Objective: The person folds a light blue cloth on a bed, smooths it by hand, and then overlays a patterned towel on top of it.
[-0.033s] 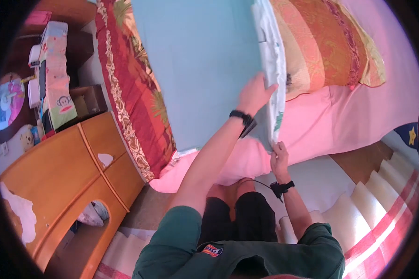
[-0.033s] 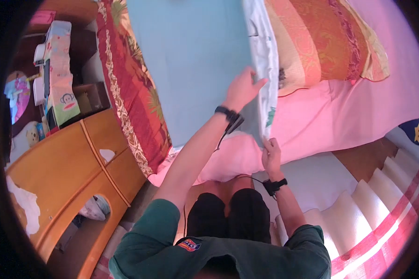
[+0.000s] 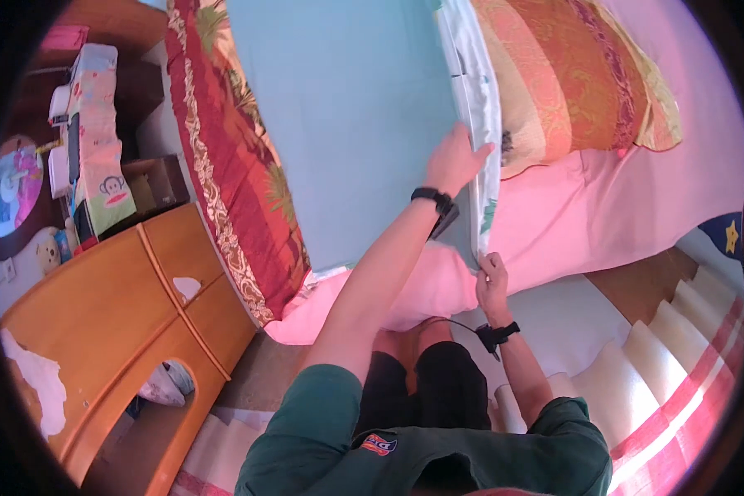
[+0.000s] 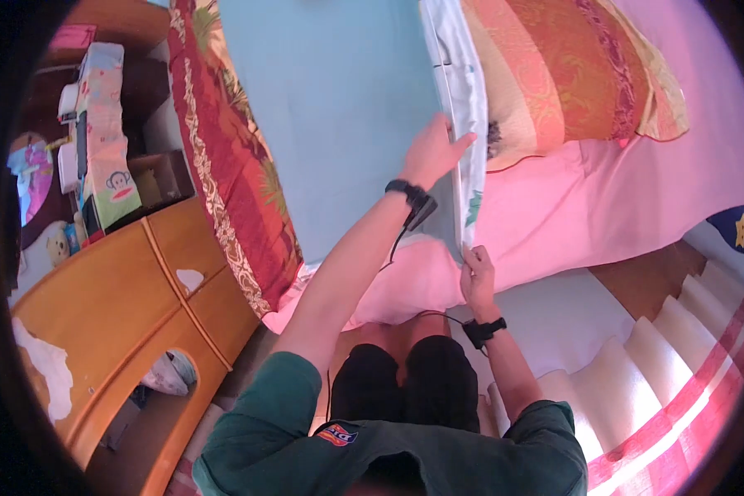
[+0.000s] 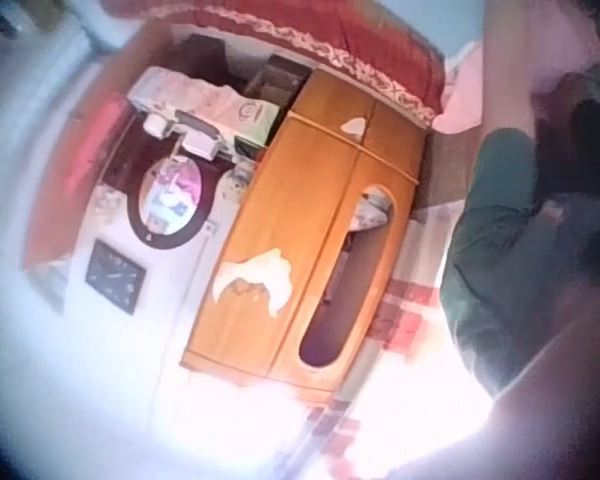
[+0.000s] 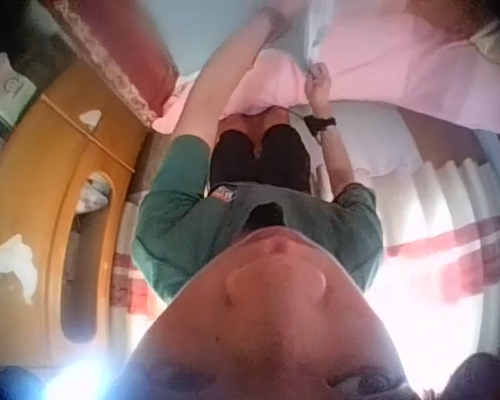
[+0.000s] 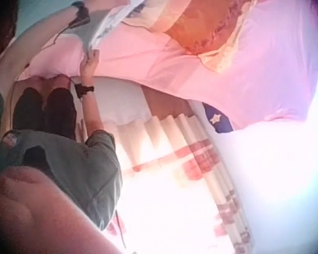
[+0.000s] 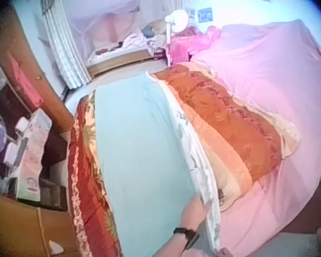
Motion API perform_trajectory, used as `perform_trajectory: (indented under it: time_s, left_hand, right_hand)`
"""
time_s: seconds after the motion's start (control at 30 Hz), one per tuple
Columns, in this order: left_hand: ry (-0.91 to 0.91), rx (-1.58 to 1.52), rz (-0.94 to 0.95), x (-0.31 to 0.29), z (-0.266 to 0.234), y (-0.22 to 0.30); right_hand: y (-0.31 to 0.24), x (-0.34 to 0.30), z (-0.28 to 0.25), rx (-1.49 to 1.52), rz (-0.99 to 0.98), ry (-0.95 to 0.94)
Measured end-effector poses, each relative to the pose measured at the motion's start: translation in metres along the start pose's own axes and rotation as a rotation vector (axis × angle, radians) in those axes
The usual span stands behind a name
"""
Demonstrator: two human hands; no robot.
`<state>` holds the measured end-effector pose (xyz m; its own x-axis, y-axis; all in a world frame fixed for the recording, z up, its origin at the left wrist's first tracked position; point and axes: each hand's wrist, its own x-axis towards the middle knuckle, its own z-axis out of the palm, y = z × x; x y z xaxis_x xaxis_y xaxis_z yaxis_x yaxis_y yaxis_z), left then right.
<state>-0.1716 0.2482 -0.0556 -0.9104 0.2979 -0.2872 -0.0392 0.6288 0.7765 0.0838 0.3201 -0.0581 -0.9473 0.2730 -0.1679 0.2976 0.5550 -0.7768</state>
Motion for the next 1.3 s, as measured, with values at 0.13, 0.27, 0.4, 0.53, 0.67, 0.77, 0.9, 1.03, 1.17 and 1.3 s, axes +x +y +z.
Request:
perform_trajectory:
  time_s: [0.13,0.27,0.4,0.53,0.67,0.77,0.9,1.03,1.17,1.3]
  left_hand:
    - [-0.071,0.087,-0.105,0.034,0.030,-0.007]
    - [-0.072,0.088,-0.094,0.031,0.043,0.010]
    - [0.016,0.002,0.032,0.024,0.056,0.037]
    - [0.042,-0.013,0.072,0.027,0.067,0.039]
    - [0.038,-0.022,0.066,0.028,0.074,0.037]
    - [0.024,-0.039,0.099,0.030,0.081,0.028]
    - [-0.093,-0.075,0.202,0.036,0.085,0.004]
    - [-0.014,-0.357,0.229,0.013,0.081,-0.036]
    - [0.279,-0.369,-0.008,-0.054,0.029,-0.127]
    - [0.726,0.261,-0.287,-0.153,-0.036,-0.252]
  right_hand:
    - [0.000,0.003,-0.003,0.083,0.214,0.030]
    - [0.026,-0.003,-0.011,0.134,0.223,0.120]
    - [0.053,-0.011,-0.019,0.078,0.336,0.111]
    - [0.062,-0.006,-0.030,0.095,0.367,0.153]
    - [0.080,-0.006,-0.032,0.104,0.370,0.163]
    - [0.094,-0.005,-0.034,0.100,0.401,0.167]
    - [0.121,0.004,-0.025,0.118,0.441,0.151]
    - [0.160,0.017,-0.020,0.290,0.537,0.160]
    - [0.191,0.029,-0.039,0.202,0.645,0.070]
    - [0.195,0.048,-0.042,0.286,0.674,0.010]
